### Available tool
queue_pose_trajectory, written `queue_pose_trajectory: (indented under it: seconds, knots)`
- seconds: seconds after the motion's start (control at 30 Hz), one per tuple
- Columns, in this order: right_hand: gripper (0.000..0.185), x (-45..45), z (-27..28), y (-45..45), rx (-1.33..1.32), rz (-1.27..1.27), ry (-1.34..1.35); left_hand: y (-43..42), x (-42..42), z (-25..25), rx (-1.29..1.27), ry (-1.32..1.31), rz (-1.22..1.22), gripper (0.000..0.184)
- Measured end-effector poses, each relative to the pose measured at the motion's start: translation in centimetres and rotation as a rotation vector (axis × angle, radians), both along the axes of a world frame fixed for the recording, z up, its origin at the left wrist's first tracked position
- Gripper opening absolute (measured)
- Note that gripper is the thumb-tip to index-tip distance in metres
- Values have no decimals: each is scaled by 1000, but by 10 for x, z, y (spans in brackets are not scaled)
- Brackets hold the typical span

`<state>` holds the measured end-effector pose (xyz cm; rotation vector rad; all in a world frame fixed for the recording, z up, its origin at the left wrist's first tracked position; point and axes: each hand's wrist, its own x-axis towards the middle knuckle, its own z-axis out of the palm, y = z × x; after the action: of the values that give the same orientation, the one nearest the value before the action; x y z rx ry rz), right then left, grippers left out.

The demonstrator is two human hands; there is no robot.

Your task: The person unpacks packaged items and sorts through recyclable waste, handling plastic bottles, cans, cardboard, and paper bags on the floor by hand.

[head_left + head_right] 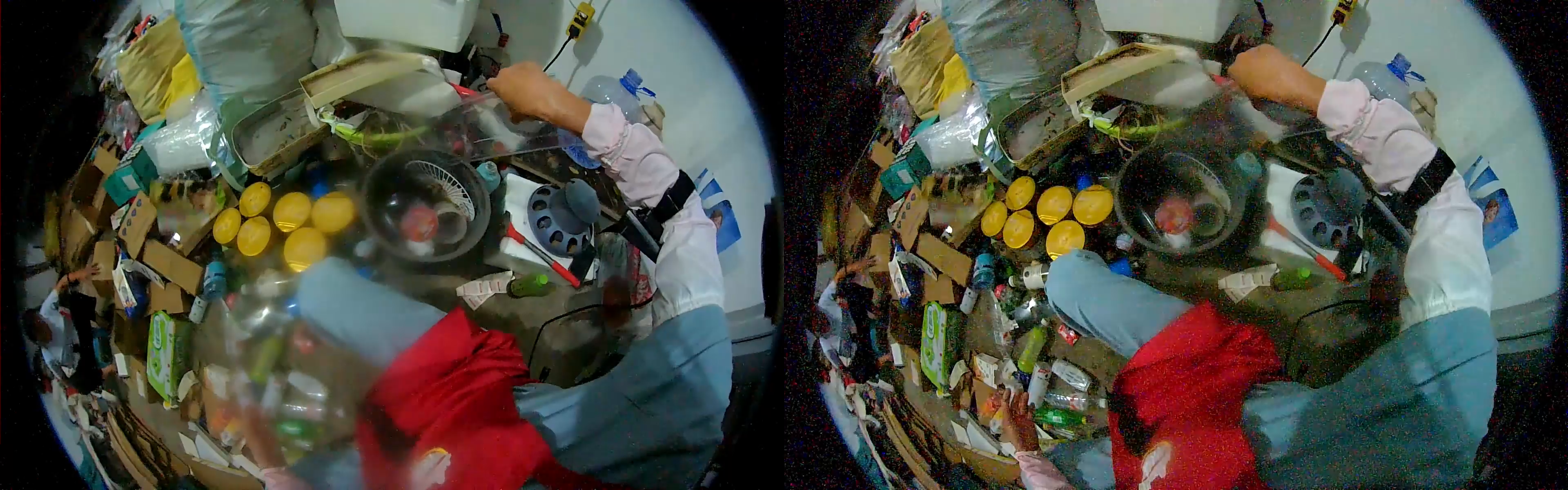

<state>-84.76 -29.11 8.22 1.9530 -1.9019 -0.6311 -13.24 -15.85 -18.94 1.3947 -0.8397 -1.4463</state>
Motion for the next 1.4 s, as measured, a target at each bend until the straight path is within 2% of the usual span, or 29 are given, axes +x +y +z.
queue_pose_trajectory:
  seconds: [0.07, 0.27, 0.3, 0.4, 0.53, 0.6, 0.67, 0.7, 0.8, 0.83, 0.87, 0.9, 0.93, 0.97, 1.03, 1.07, 1.1, 1.17, 1.2, 1.23, 1.27, 1.3, 1.33, 1.37, 1.4]
  knots:
    - [16, -4, -11, -9, 71, -9, 75, 4, -19, 18, 12, 6, 7, 55]
    - [16, 17, -54, -32, 307, -3, 265, 12, -7, 5, 20, 60, 34, 56]
    - [17, 14, -70, -39, 198, 43, 343, 13, -4, 3, 27, 66, 50, 55]
    - [25, 8, -71, -54, 172, 72, 333, 17, -13, 15, 77, 68, 91, 55]
    - [29, 36, -58, -60, 342, 10, 379, 18, -18, 14, 63, -10, 109, 57]
    - [21, 38, -64, -52, 287, 137, 389, 18, -24, 19, 62, -64, 97, 58]
    - [16, 45, -77, -51, 329, 75, 454, 19, -20, 11, 51, -64, 116, 59]
    - [13, 31, -90, -53, 301, 189, 527, 20, -22, 16, 126, -24, 142, 61]
    - [14, 19, -125, -72, 259, 316, 440, 16, -14, 2, 106, -37, 152, 61]
    - [16, 26, -139, -82, 305, 161, 457, 17, -14, 1, 79, -110, 110, 61]
    - [16, 33, -149, -87, 314, 135, 440, 17, -17, 4, 52, -183, 71, 60]
    - [17, 37, -159, -91, 323, 106, 422, 14, -33, 24, 88, -157, 77, 60]
    - [17, 40, -171, -94, 332, 76, 406, 14, -33, 24, 111, -117, 75, 59]
    - [18, 24, -195, -104, 361, 167, 378, 14, -32, 23, 133, -78, 75, 59]
    - [18, 45, -190, -102, 387, 123, 330, 23, -4, -10, 150, 25, 59, 57]
    - [18, 58, -188, -98, 402, 104, 305, 25, -5, -8, 123, -138, -11, 56]
    - [17, 64, -192, -96, 362, -23, 236, 27, -5, -5, 98, -301, -84, 55]
    - [15, 38, -239, -104, 233, -2, 169, 27, -16, 6, 224, 15, 84, 54]
    - [14, 18, -261, -108, 170, 11, 133, 23, -26, 13, 268, 46, 116, 55]
    - [11, 1, -268, -114, 324, 121, 194, 23, -32, 19, 313, 75, 155, 55]
    - [9, -15, -302, -124, 220, 41, 257, 24, -33, 26, 357, 99, 207, 56]
    - [7, -14, -307, -127, 235, -83, 129, 25, -30, 20, 350, 101, 174, 57]
    - [6, -11, -311, -124, 212, 73, 282, 29, -20, 4, 361, -12, 177, 59]
    - [8, -13, -308, -127, 243, 39, 125, 27, -29, 13, 311, 34, 164, 60]
    - [10, -29, -317, -130, 226, 105, 226, 32, -16, -11, 361, 53, 263, 60]
